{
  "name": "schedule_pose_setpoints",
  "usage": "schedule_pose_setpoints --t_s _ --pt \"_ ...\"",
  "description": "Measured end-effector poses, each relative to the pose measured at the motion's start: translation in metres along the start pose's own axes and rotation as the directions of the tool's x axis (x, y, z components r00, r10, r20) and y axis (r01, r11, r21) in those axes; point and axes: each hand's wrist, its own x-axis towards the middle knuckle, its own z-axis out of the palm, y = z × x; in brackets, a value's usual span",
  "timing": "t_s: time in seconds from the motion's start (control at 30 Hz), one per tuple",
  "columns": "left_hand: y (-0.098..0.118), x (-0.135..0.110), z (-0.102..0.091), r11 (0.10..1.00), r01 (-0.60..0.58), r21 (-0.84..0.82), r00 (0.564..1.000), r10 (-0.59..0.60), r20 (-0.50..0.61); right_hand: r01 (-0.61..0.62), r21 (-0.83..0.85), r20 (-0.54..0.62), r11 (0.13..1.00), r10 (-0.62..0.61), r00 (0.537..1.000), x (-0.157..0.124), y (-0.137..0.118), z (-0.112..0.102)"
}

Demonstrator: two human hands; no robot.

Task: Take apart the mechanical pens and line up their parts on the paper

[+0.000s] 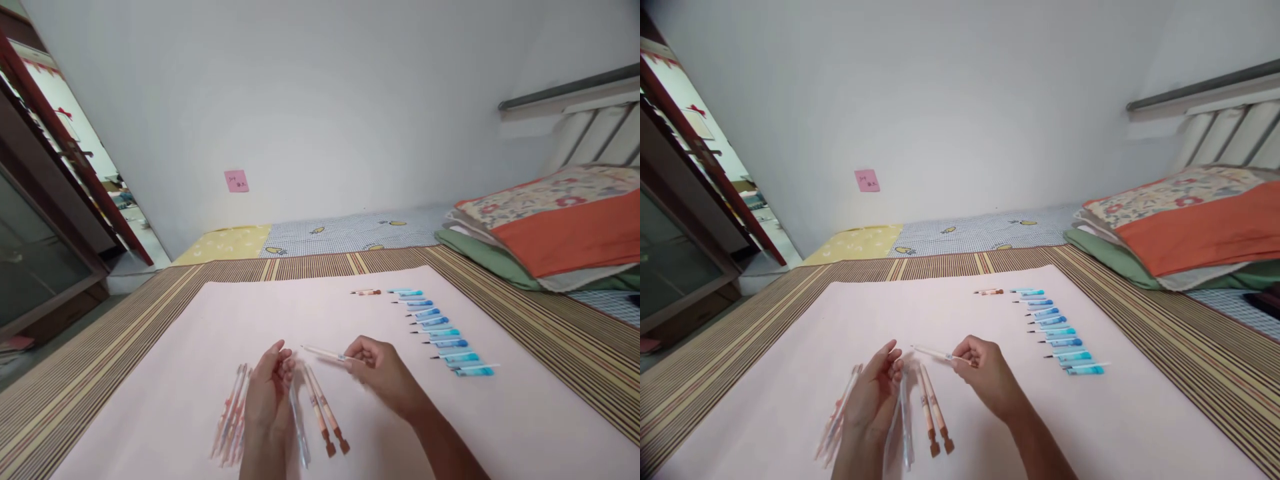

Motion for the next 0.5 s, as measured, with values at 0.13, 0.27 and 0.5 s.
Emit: schedule_pose_setpoints --t_s 0.13,0.27,0.5 --pt "-0.012 -0.01 0.008 0.964 -0.085 0.252 0.978 0.032 0.206 -0.018 0.215 0.042 0.976 0.009 0.999 0.0 -0.001 -0.024" --pt "-0.02 -0.02 0.016 0.908 -0.126 0.4 0.903 -0.062 0.425 -0.021 0.31 0.053 0.95 0.005 0.999 -0.001 0.001 -0.033" --pt "-0.029 -0.027 0.023 0.871 -0.228 0.435 0.894 0.011 0.447 -0.014 0.765 -0.059 0.644 0.091 0.994 0.007 0.004 -0.024"
